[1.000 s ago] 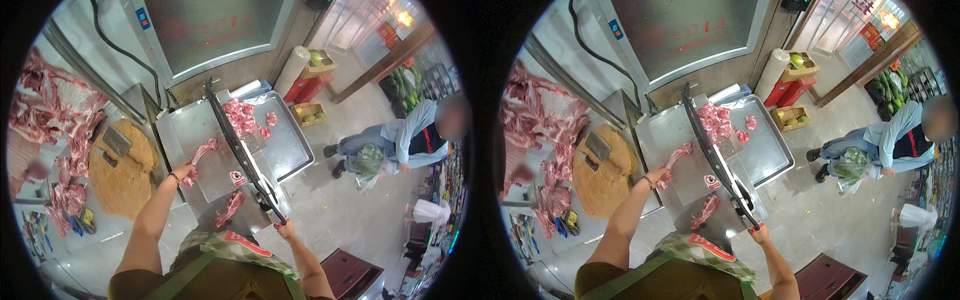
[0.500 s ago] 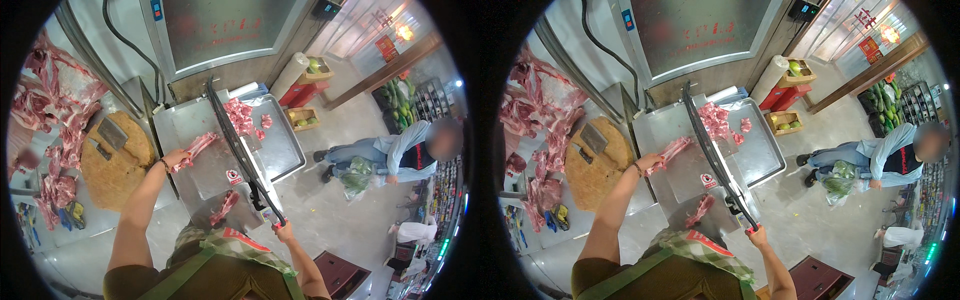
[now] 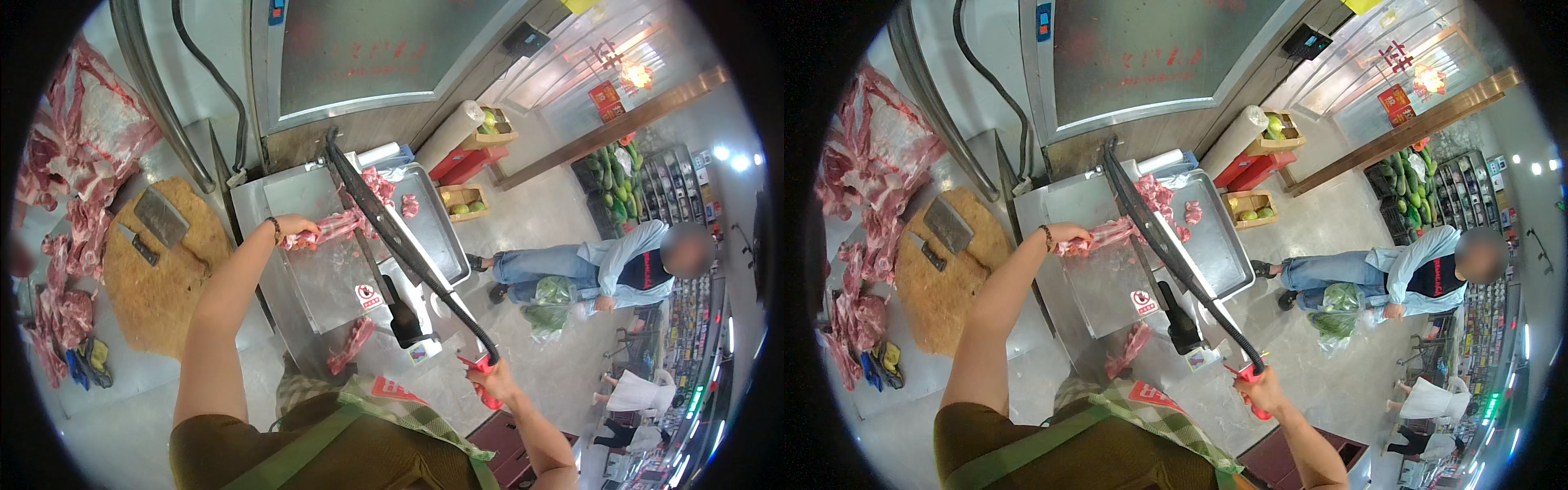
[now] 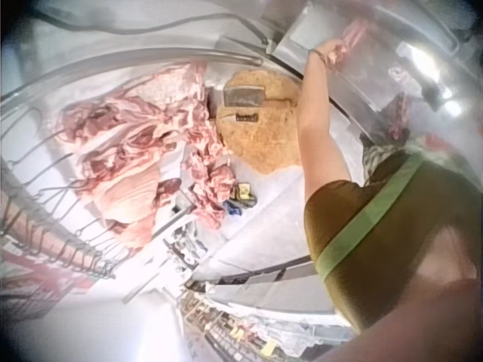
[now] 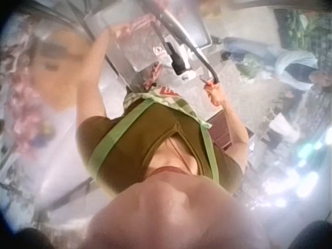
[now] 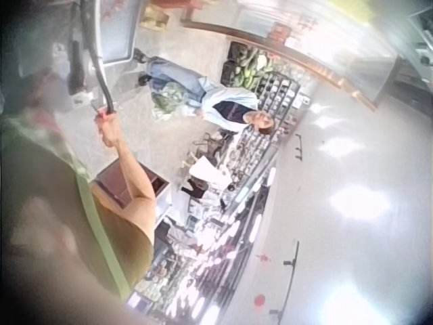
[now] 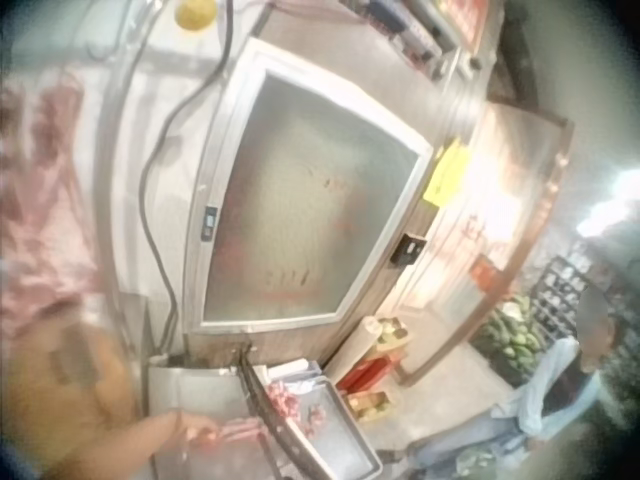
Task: The person cuts pieces of raw meat using a manual slicer, puts the pieces into a plastic bag, weighs the bag on a digital scale, and hands it to a customer.
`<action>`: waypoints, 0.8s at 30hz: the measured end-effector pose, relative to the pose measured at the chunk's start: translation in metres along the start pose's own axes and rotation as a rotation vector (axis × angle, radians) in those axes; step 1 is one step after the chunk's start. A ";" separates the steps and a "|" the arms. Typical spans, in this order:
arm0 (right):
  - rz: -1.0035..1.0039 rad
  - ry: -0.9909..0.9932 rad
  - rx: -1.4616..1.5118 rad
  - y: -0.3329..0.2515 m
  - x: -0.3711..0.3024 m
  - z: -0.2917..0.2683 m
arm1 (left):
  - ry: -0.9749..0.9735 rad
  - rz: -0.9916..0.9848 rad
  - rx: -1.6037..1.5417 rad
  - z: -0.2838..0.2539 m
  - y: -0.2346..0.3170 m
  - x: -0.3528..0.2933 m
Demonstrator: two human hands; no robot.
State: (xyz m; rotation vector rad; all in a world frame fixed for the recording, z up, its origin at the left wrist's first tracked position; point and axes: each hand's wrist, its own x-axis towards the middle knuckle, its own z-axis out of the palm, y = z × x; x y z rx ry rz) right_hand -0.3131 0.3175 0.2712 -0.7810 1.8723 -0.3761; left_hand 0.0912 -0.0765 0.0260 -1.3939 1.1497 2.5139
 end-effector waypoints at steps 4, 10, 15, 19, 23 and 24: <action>0.058 -0.010 -0.018 -0.061 -0.025 -0.016 | -0.018 0.058 0.099 -0.002 0.036 -0.007; 0.100 -0.040 -0.088 -0.157 -0.050 -0.034 | 0.005 0.022 0.049 -0.030 0.063 0.020; 0.134 -0.022 -0.121 -0.200 -0.060 -0.038 | 0.087 -0.020 0.097 -0.052 0.062 0.037; 0.131 -0.046 -0.134 -0.195 -0.055 -0.042 | 0.097 -0.085 0.083 -0.066 0.061 0.040; 0.119 -0.011 -0.058 -0.147 -0.045 -0.030 | 0.115 -0.072 0.090 -0.058 0.063 0.032; 0.114 -0.012 -0.073 -0.133 -0.042 -0.027 | 0.126 -0.071 0.092 -0.059 0.062 0.032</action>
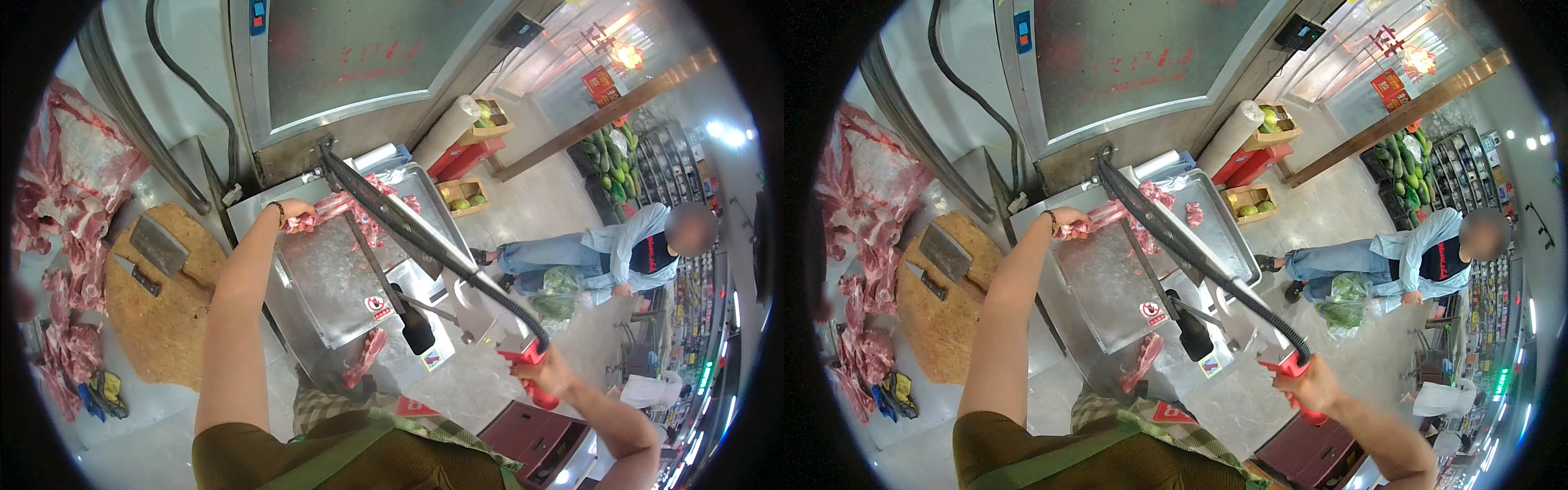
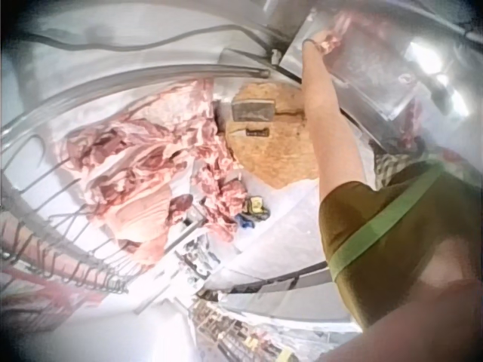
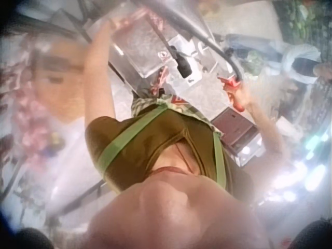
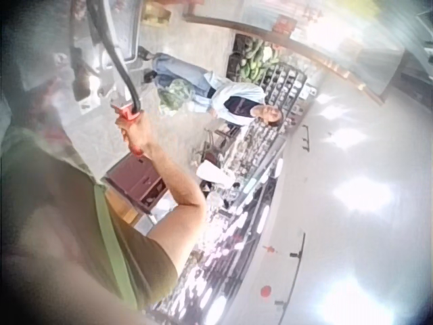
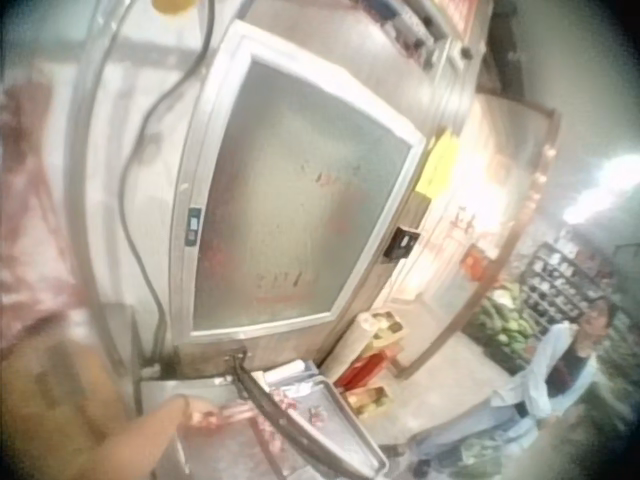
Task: The person cuts pieces of raw meat using a manual slicer, puts the pieces into a plastic bag, weighs the bag on a digital scale, and hands it to a customer.
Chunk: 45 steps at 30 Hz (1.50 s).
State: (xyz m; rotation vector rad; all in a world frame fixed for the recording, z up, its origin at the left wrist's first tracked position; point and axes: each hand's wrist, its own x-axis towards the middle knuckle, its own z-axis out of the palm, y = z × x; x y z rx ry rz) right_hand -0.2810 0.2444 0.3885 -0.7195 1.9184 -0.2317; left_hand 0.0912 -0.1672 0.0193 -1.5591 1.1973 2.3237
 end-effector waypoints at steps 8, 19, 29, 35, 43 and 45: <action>-0.142 0.024 0.031 0.184 0.093 0.055 | 0.208 -0.007 0.074 0.021 0.007 -0.009; -0.428 0.104 -0.163 0.338 0.239 0.132 | 0.425 0.201 0.112 0.045 -0.035 -0.005; -0.309 0.135 -0.060 0.369 0.266 0.150 | 0.471 0.254 -0.292 0.150 -0.124 -0.047; -0.329 0.102 -0.026 0.368 0.265 0.147 | 0.561 0.200 -0.255 0.116 -0.161 -0.048; -0.203 0.061 0.078 0.320 0.209 0.116 | 0.495 0.361 -0.206 0.117 -0.131 -0.054; -0.204 0.050 0.068 0.309 0.194 0.105 | 0.393 0.418 -0.190 0.110 -0.126 -0.047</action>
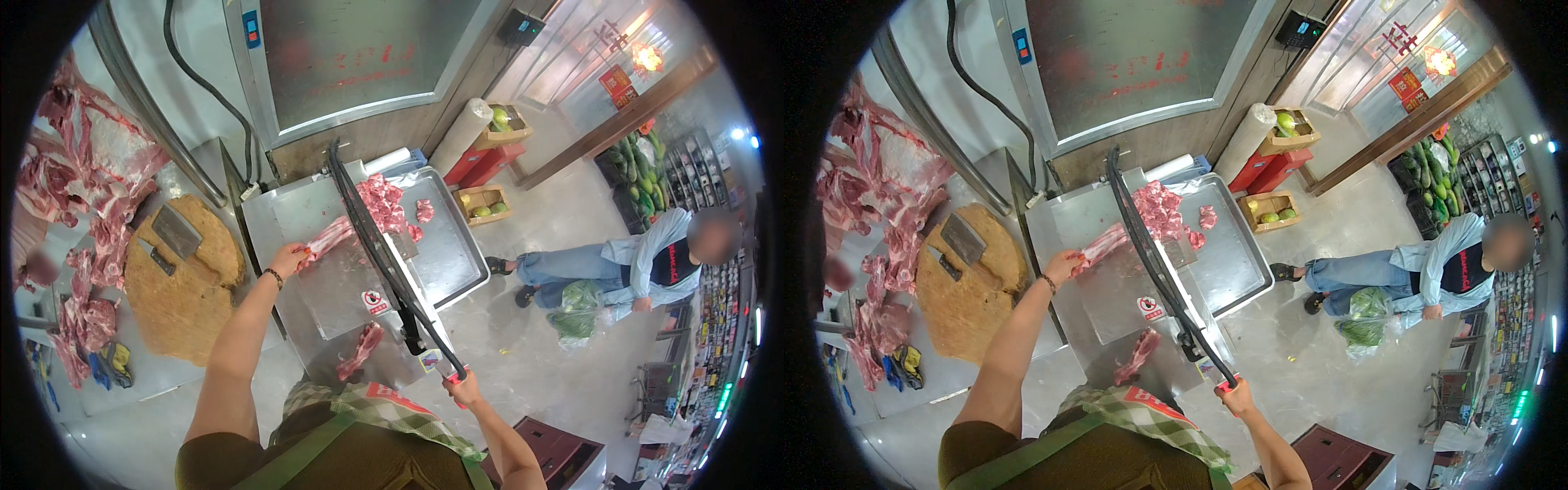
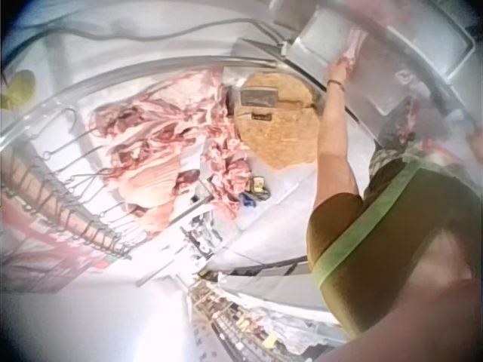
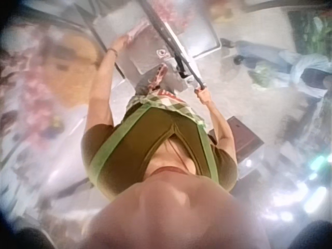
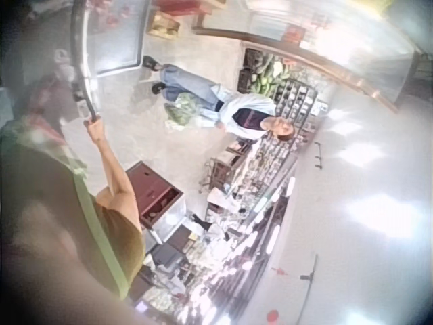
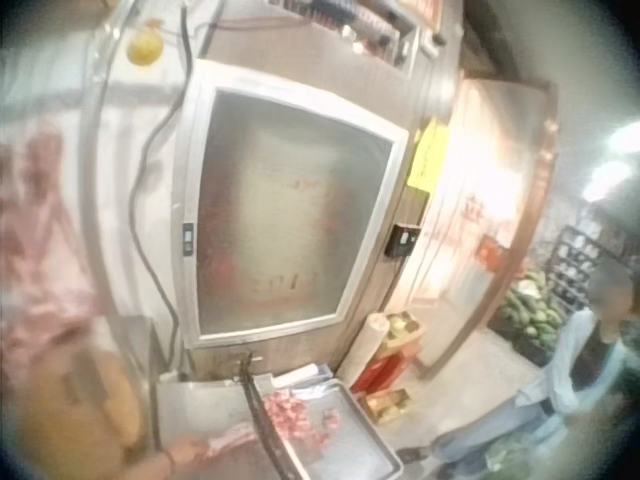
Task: The person cuts pieces of raw meat using a manual slicer, puts the pieces into a plastic bag, weighs the bag on a digital scale, and hands it to a customer.
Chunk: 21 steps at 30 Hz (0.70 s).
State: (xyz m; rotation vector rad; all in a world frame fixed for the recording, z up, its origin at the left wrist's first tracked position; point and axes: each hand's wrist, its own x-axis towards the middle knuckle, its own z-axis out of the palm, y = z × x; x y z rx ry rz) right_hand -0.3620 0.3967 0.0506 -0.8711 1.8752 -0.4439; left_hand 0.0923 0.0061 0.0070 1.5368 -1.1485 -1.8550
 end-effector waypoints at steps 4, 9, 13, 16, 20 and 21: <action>0.048 0.002 0.040 -0.079 -0.036 -0.021 | -0.101 -0.023 -0.018 -0.008 -0.004 0.022; 0.087 -0.051 0.057 -0.167 -0.077 -0.049 | -0.090 -0.066 0.043 0.004 0.006 0.046; 0.141 -0.071 0.020 -0.230 -0.097 -0.070 | -0.195 -0.035 -0.188 0.001 0.005 0.071; 0.193 -0.059 -0.014 -0.286 -0.112 -0.083 | -0.206 -0.036 -0.252 0.009 0.014 0.093; 0.145 -0.109 -0.070 -0.349 -0.121 -0.097 | -0.082 -0.105 -0.153 0.006 0.020 0.127; 0.150 -0.102 -0.063 -0.358 -0.123 -0.100 | -0.033 -0.138 -0.120 0.010 0.022 0.132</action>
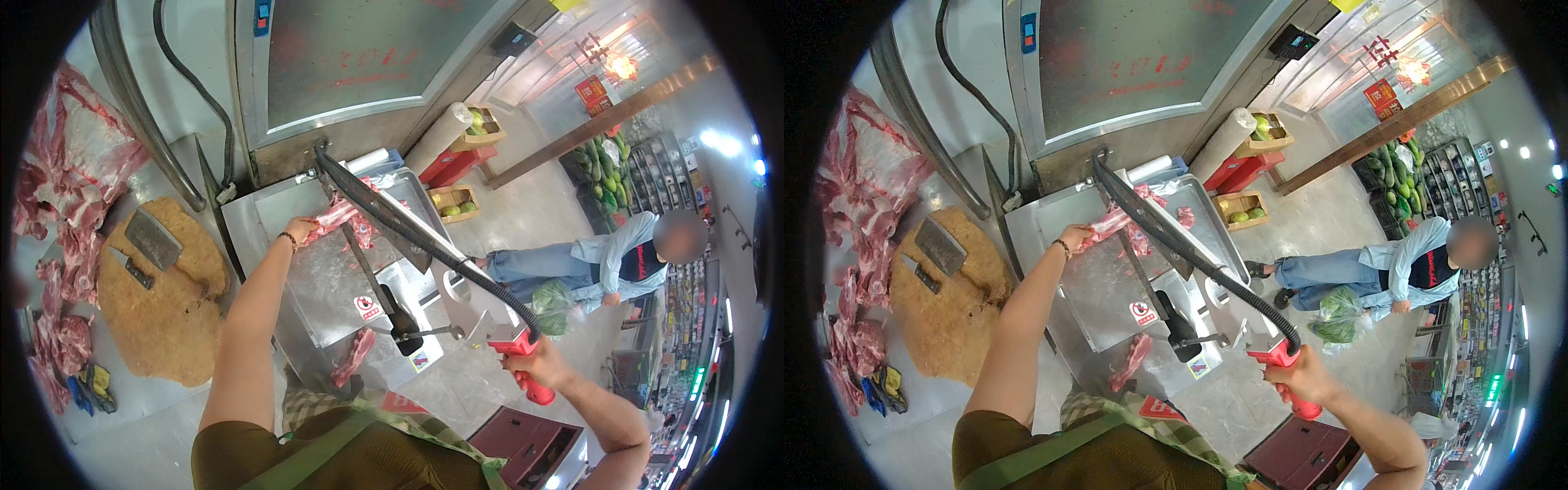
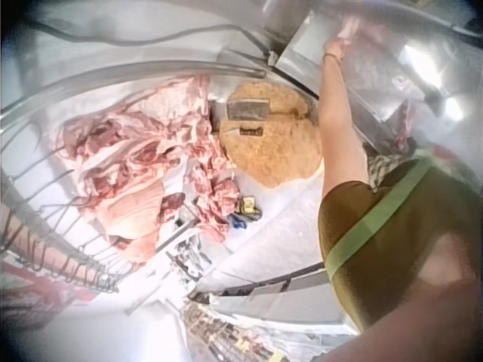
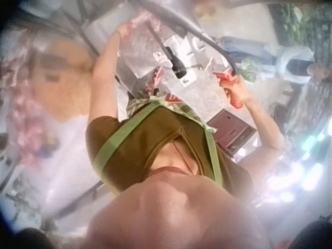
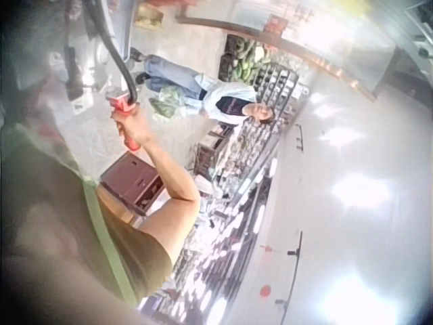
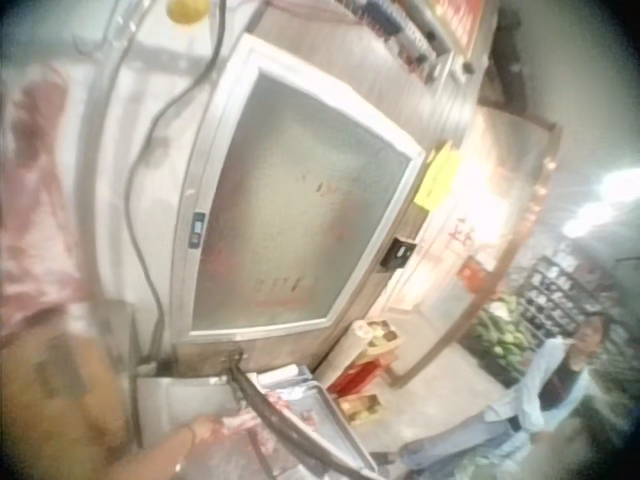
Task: The person cuts pieces of raw meat using a manual slicer, puts the pieces into a plastic bag, weighs the bag on a digital scale, and hands it to a customer.
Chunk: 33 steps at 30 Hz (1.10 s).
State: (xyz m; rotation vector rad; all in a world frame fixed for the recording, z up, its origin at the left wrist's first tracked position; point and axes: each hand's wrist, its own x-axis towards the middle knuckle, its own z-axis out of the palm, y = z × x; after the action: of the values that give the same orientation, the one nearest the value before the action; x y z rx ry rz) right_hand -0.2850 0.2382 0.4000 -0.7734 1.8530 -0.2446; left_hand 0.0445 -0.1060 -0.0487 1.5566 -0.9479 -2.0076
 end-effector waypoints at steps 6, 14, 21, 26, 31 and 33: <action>0.033 -0.005 -0.006 -0.051 -0.013 -0.008 | -0.010 -0.020 -0.004 -0.010 -0.008 0.017; 0.052 -0.006 -0.024 0.004 0.005 0.001 | 0.015 -0.050 0.006 -0.007 -0.001 0.004; -0.045 0.042 0.009 0.160 0.071 0.045 | -0.010 -0.040 0.139 -0.013 -0.001 0.007; -0.034 0.078 -0.045 0.261 0.136 0.077 | 0.046 -0.077 0.188 0.010 0.011 -0.004; -0.352 0.154 -0.162 0.338 0.214 0.112 | 0.070 -0.022 0.297 0.003 -0.013 -0.013; -0.325 0.185 -0.144 0.362 0.229 0.125 | 0.198 0.027 0.233 0.029 -0.032 -0.025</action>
State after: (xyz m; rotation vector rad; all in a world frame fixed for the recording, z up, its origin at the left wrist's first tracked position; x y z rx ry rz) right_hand -0.3688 0.3996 -0.0080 -1.1873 1.9270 -0.4040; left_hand 0.0261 -0.0601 -0.0519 1.8163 -1.1471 -1.7345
